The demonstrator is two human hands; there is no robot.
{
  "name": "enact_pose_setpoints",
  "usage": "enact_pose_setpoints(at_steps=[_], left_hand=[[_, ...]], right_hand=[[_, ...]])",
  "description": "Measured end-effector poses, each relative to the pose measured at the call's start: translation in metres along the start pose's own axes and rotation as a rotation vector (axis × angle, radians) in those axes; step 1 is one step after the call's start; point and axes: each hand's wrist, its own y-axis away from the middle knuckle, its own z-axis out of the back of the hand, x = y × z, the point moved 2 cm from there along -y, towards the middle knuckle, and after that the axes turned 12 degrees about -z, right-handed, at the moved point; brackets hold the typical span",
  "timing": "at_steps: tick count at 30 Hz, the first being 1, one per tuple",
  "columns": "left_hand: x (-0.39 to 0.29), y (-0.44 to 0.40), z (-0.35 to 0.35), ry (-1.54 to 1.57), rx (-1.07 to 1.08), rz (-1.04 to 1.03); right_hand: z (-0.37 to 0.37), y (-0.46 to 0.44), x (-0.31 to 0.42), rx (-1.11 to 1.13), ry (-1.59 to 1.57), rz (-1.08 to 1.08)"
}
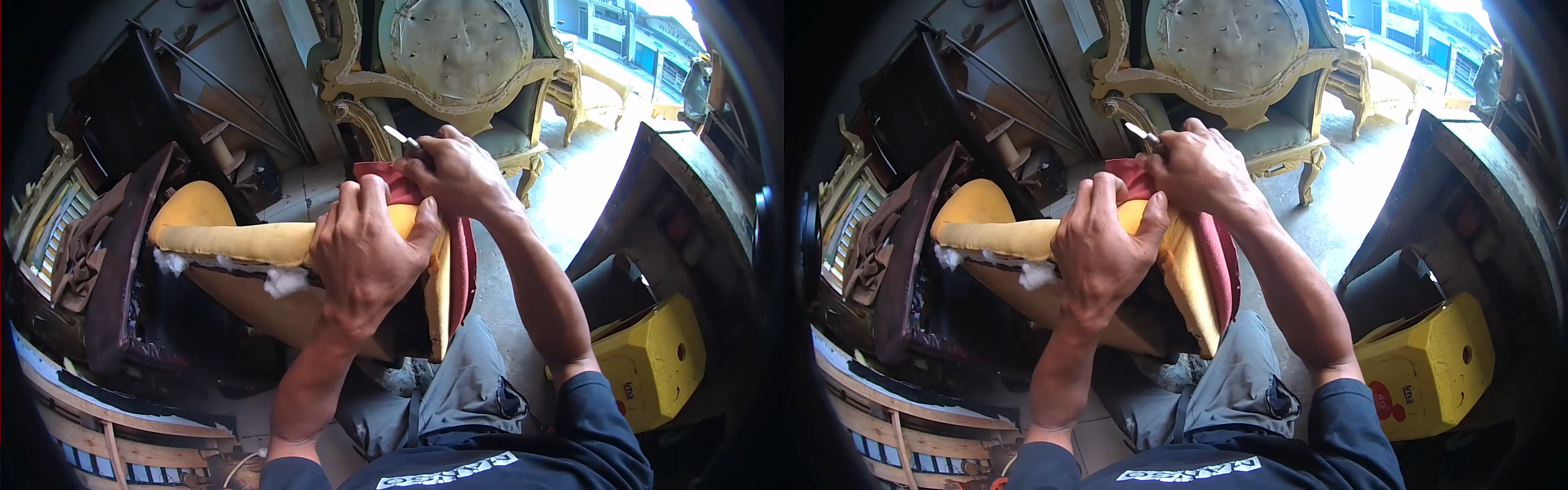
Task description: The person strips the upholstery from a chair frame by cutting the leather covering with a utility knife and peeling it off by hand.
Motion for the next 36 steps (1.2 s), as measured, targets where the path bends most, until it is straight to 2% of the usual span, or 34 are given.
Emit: enact_pose_setpoints(at_steps=[3, 6, 8, 11, 14, 20, 27, 28, 29, 31, 33, 35, 36], left_hand=[[-0.004, 0.004, 0.003, 0.025, 0.009, 0.023], [0.000, 0.010, 0.014, 0.050, 0.077, 0.058], [0.000, 0.005, 0.014, 0.063, 0.101, 0.085], [-0.001, 0.015, 0.016, 0.034, 0.144, 0.028], [0.004, 0.014, 0.013, 0.092, 0.079, -0.110], [0.005, 0.018, 0.013, 0.159, 0.095, -0.105], [0.001, 0.031, 0.029, 0.151, 0.146, -0.108], [0.013, 0.035, 0.035, 0.131, 0.157, -0.179], [0.028, 0.024, 0.039, 0.112, 0.170, -0.247], [0.064, 0.025, 0.068, -0.264, 0.288, -0.289], [0.118, 0.044, 0.070, -0.297, 0.239, -0.225], [0.120, 0.058, 0.074, 0.093, 0.454, 0.144], [0.104, 0.062, 0.071, 0.097, 0.269, 0.046]], right_hand=[[-0.008, -0.010, 0.019, 0.006, 0.148, 0.207], [-0.014, -0.013, 0.043, 0.112, 0.094, 0.207], [-0.011, -0.027, 0.048, 0.199, 0.260, 0.242], [-0.021, -0.042, 0.040, 0.196, 0.272, 0.251], [-0.026, -0.049, 0.033, 0.192, 0.299, 0.251], [-0.030, -0.061, 0.029, 0.153, 0.361, 0.290], [-0.030, -0.057, 0.020, 0.104, 0.232, 0.406], [-0.025, -0.051, 0.025, 0.130, 0.186, 0.334], [-0.026, -0.065, 0.013, 0.051, 0.106, 0.321], [-0.017, -0.056, 0.004, 0.052, -0.154, 0.104], [-0.030, -0.044, -0.024, -0.255, -0.496, 0.059], [-0.041, -0.020, -0.044, -0.374, -0.742, -0.056], [-0.044, -0.002, -0.047, -0.424, -0.707, -0.181]])
